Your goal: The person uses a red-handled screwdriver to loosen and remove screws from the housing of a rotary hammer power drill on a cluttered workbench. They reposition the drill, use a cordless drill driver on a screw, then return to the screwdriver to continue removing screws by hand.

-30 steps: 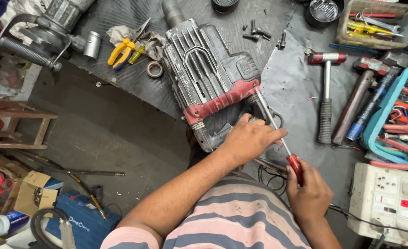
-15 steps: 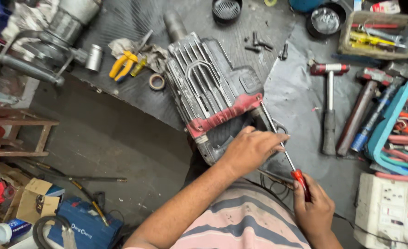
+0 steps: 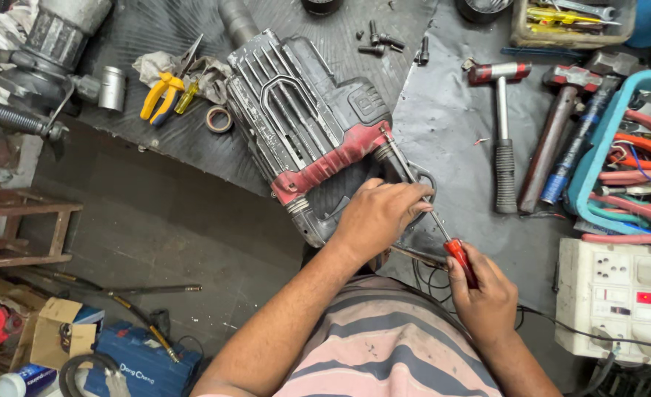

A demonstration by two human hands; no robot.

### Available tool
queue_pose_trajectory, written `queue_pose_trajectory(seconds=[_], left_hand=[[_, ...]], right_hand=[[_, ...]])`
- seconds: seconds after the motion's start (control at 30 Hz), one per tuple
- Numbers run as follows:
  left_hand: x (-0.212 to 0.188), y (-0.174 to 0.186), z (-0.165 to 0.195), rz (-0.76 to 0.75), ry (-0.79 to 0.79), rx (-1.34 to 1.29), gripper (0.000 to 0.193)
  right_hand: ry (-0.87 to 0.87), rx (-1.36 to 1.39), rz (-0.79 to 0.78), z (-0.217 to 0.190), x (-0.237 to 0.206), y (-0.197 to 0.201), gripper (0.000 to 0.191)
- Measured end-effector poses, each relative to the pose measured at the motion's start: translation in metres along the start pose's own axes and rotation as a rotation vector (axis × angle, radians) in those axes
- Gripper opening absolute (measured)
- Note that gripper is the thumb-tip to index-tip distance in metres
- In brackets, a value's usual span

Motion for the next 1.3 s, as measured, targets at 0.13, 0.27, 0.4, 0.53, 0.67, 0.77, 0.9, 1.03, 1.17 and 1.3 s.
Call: queue_pose_trajectory(seconds=[0.13,0.27,0.4,0.53,0.67,0.77,0.9,1.03,1.17,1.3], left_hand=[[-0.001,-0.002,0.0,-0.016,0.006,0.028,0.023],[-0.001,-0.003,-0.001,0.011,-0.026,0.023,0.023],[-0.001,0.0,0.003,0.041,-0.027,0.028,0.024],[-0.007,0.013,0.013,0.213,0.045,0.197,0.039],[-0.006,0.003,0.007,0.106,0.157,0.45,0.072],[-0.002,-0.015,-0.014,-0.093,0.189,0.539,0.073],[-0.005,-0.031,-0.034,-0.236,0.111,0.494,0.072],[-0.009,-0.033,-0.04,-0.215,0.147,0.52,0.069],[-0.006,-0.032,-0.037,-0.183,0.148,0.569,0.068],[-0.004,-0.032,-0.039,-0.237,0.163,0.558,0.07]], right_hand=[[0.025,-0.014,0.015,-0.003,0.002,0.003,0.028],[0.028,-0.039,0.031,-0.004,0.001,0.003,0.029],[0.161,-0.246,0.096,-0.014,0.003,0.009,0.035],[0.172,-0.299,0.103,-0.016,0.004,0.01,0.039],[0.142,-0.27,0.072,-0.01,0.0,-0.001,0.038],[-0.044,0.053,0.015,0.014,-0.002,-0.012,0.034],[-0.829,1.061,-0.27,0.06,-0.022,-0.056,0.033],[-0.879,1.215,-0.335,0.056,-0.019,-0.055,0.031],[-0.167,0.304,0.011,0.024,0.003,-0.011,0.03],[-0.133,0.138,0.064,0.021,-0.005,-0.014,0.028]])
Point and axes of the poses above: each hand's wrist, its own x-axis towards the middle knuckle, its own y-axis out of the back of the hand, z = x × y, the point moved 7 cm from there along x, towards the middle knuckle, and after that the axes turned 1 degree about -z, right-handed, at the moved point
